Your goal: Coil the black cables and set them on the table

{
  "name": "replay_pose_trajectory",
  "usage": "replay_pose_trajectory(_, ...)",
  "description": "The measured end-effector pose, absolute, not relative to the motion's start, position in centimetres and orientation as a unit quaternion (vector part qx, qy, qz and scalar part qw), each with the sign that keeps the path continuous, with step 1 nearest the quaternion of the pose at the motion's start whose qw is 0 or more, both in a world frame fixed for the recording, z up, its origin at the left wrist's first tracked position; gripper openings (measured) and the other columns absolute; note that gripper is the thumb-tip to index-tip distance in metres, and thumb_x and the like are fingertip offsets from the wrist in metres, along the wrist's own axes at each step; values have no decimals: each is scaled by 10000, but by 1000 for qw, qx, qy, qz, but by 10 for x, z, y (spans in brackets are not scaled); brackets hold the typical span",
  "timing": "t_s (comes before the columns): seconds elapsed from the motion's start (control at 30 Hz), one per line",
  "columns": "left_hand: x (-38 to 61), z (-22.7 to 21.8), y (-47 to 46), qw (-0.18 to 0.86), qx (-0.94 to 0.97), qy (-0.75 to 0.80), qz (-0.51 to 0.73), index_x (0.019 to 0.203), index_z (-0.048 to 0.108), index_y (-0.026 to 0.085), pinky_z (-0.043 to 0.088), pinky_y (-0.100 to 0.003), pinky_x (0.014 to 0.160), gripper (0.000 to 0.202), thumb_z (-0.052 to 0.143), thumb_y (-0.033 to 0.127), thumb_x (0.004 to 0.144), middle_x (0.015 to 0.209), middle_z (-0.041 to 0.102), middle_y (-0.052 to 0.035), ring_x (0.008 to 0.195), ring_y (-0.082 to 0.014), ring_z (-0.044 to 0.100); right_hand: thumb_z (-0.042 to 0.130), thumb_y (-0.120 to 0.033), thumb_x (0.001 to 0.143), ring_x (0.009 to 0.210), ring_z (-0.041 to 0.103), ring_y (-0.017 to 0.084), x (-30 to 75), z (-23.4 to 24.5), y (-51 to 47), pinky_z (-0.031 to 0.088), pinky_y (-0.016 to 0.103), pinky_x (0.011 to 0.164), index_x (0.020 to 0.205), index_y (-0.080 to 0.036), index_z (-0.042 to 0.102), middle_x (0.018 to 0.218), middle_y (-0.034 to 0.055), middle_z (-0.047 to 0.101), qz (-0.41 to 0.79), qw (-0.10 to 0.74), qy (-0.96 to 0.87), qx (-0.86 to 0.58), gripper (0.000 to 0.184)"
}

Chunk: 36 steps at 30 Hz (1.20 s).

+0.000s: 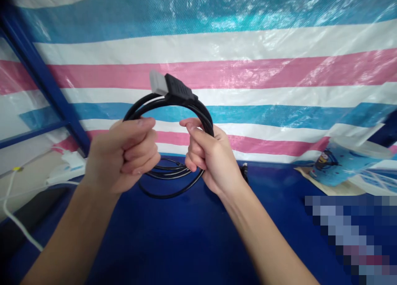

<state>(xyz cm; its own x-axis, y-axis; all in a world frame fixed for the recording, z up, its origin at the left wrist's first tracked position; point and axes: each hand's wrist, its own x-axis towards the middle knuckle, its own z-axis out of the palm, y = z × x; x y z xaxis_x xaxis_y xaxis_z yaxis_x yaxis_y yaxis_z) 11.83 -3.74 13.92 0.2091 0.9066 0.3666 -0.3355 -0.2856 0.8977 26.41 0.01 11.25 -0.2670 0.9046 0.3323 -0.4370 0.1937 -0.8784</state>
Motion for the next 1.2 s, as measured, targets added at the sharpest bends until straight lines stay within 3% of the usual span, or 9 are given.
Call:
replay_pose_trajectory(0.1,115,135,-33,588,574,285,493,493,340,173,235,-184,336,400,586,248,799,403,263,74,298,-23,241,570,-187,819,319,164,33,274,112,4,260,174,319,835,-201,615,415,-120,224,573,523,-575,-261,50)
replay_pose_trajectory(0.3,106,128,-21,638,581,307,401,605,514,157,148,-171,331,285,639,368,749,468,296,68,344,-23,210,548,-230,837,351,412,63,290,118,3,286,178,339,723,-177,592,438,-59,445,367,389,-762,-365,133)
replay_pose_trajectory(0.5,111,126,-20,613,629,339,338,654,571,181,213,-200,322,529,376,641,826,469,358,41,341,-62,278,463,-50,743,462,512,85,294,123,1,374,196,432,708,-179,634,571,-30,591,257,355,-846,-304,217)
replay_pose_trajectory(0.63,117,127,-27,486,766,345,241,660,532,183,401,-198,479,296,528,423,834,584,547,7,510,-101,520,446,15,619,518,559,122,293,124,-3,356,224,475,618,-161,624,574,-14,630,124,282,-894,-324,250)
replay_pose_trajectory(0.73,119,129,-30,480,768,340,252,658,522,170,433,-200,536,236,513,301,855,536,570,16,538,-109,587,482,-2,644,532,564,118,291,126,-7,362,225,491,752,-167,677,618,-19,655,89,330,-874,-345,277)
replay_pose_trajectory(0.83,118,131,-31,468,738,343,344,644,533,166,370,-178,442,232,564,295,835,419,454,66,422,-79,526,550,-71,715,508,548,100,292,128,-6,387,211,476,879,-182,679,640,-27,650,182,411,-824,-344,236)
replay_pose_trajectory(0.93,115,132,-30,426,692,327,482,631,553,174,358,-178,408,240,613,323,810,368,354,96,334,-47,397,602,-215,791,352,395,73,294,128,-3,403,216,413,815,-187,641,419,-83,454,362,451,-748,-326,53)
replay_pose_trajectory(1.03,113,130,-27,416,669,321,526,656,558,185,434,-198,456,217,627,331,801,362,330,105,331,-49,385,596,-265,824,313,286,59,294,127,-3,361,201,352,745,-202,608,373,-107,321,423,471,-706,-318,102)
replay_pose_trajectory(1.2,114,127,-25,485,724,360,334,794,589,178,367,-164,414,110,583,283,826,446,442,72,397,-55,456,534,-63,789,653,615,120,289,127,-8,454,215,584,748,-199,691,698,-27,656,222,381,-841,-314,212)
